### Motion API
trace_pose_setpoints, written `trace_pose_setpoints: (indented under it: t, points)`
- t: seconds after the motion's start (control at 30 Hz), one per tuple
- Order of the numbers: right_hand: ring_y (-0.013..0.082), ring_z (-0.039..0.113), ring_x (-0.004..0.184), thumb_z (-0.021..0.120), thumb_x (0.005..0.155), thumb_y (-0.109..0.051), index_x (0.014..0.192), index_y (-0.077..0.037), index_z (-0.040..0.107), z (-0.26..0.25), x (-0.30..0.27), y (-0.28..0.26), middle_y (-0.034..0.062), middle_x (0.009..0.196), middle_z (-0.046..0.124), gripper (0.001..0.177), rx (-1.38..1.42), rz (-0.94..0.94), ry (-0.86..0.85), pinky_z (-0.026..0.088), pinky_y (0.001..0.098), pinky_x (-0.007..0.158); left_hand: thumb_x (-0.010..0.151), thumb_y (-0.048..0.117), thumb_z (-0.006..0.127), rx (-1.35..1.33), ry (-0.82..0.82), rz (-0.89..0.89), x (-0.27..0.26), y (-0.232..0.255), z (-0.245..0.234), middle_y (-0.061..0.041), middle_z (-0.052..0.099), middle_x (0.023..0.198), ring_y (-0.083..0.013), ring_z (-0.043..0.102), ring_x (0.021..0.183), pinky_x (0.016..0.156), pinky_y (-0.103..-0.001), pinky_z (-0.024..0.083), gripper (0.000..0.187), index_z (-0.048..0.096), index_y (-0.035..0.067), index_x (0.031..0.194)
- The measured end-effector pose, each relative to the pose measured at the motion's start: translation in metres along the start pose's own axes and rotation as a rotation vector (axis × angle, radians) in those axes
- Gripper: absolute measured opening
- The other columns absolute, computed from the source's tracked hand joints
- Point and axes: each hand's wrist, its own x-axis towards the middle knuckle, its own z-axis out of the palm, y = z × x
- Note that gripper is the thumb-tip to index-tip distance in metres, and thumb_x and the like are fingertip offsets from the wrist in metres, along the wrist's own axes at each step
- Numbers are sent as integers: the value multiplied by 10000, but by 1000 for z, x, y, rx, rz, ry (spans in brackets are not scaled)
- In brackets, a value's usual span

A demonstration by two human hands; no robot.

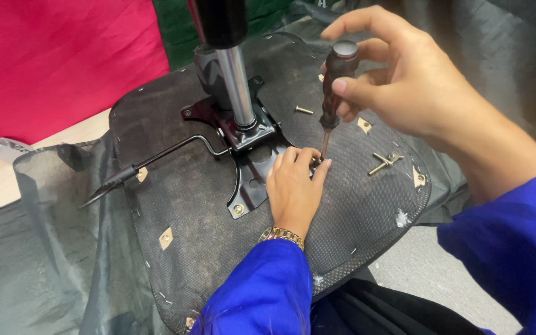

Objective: The person uses a screwdriver to fasten screws into a metal bracket attached to the underside of a chair seat. They insert screws and tighten them to secure the bracket to the seat base.

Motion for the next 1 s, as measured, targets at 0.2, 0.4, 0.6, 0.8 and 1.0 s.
trace_pose_setpoints:
  t: [0.2, 0.4, 0.6, 0.8, 1.0]
  points:
    - [140, 740, 691, 782, 863, -47, 1226, -30, 630, -15, -3, 6, 154, 1107, 697, 394, -344, -44, 139, 600, 283, 576, 878, 305, 748, 41, 19, 51, -3, -2, 4, 4, 648, 949, -226, 616, 969, 845, -413, 465, 173, 760, 163, 976]
    - [158, 704, 663, 873, 863, -144, 1097, 93, 481, -17, -6, 15, 204, 1089, 695, 515, -403, -85, 254, 575, 316, 508, 856, 311, 768, -25, 28, 26, -4, -4, 2, 5, 652, 932, -220, 623, 965, 862, -401, 479, 184, 761, 159, 958]
    - [81, 737, 722, 725, 848, -89, 1286, -87, 514, -12, -9, 6, 97, 1048, 709, 486, -78, -45, 51, 627, 249, 629, 851, 304, 772, -2, 30, 23, -4, -4, 3, 2, 653, 935, -224, 620, 969, 851, -411, 467, 178, 759, 157, 951]
    - [134, 747, 664, 787, 887, -134, 1198, -81, 645, -17, -8, -3, 59, 816, 745, 346, -582, -74, 90, 564, 268, 588, 862, 277, 754, 28, 40, 52, -5, -5, 6, 11, 648, 939, -223, 613, 960, 853, -409, 465, 157, 769, 174, 979]
    - [137, 748, 650, 927, 838, -206, 998, 11, 533, -10, -11, 7, 100, 779, 736, 478, -518, -51, 199, 560, 255, 531, 836, 279, 777, -23, 11, 38, -5, -4, 1, 8, 650, 915, -220, 619, 952, 855, -404, 469, 168, 773, 177, 970]
